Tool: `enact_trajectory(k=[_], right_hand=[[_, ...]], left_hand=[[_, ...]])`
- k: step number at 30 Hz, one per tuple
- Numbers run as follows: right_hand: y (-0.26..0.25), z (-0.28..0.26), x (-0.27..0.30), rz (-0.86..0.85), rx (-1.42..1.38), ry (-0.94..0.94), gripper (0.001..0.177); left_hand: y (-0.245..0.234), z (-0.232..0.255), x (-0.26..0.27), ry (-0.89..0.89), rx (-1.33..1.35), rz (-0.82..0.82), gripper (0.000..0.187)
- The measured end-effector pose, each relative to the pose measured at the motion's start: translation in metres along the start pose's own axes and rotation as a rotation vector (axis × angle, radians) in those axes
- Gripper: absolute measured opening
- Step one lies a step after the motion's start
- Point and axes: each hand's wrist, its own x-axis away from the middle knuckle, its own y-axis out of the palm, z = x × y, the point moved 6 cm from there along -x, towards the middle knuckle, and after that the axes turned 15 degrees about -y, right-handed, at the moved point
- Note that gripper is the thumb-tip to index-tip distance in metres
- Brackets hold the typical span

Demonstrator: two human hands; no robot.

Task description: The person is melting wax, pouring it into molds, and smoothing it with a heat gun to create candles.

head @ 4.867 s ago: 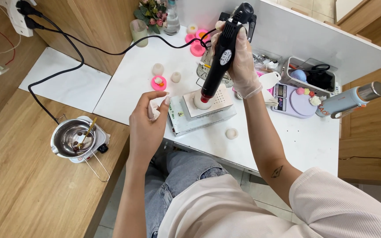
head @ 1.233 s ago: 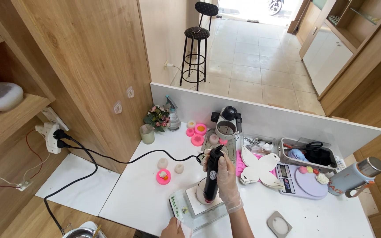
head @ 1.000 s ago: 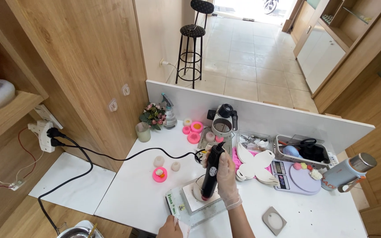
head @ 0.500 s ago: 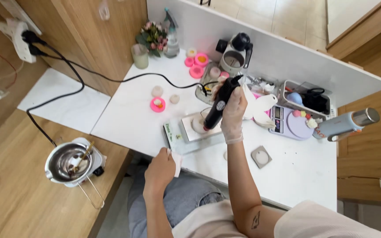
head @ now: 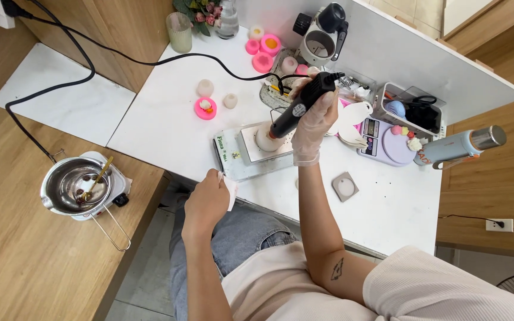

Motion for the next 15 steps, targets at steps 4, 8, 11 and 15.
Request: enact_trajectory(k=[4, 8, 11, 15], right_hand=[[0.003, 0.000, 0.003, 0.006, 0.007, 0.026, 0.070], [-0.001, 0.003, 0.003, 0.039, -0.006, 0.009, 0.067], [-0.002, 0.002, 0.003, 0.053, -0.024, 0.009, 0.066], [-0.003, 0.006, 0.006, 0.054, -0.001, 0.011, 0.066]], left_hand=[[-0.005, 0.000, 0.002, -0.008, 0.004, 0.001, 0.035], [-0.009, 0.004, 0.003, -0.007, -0.014, -0.003, 0.035], [-0.010, 0.008, 0.009, -0.023, -0.014, -0.033, 0.035], [-0.011, 0.009, 0.012, -0.043, -0.027, -0.058, 0.037]])
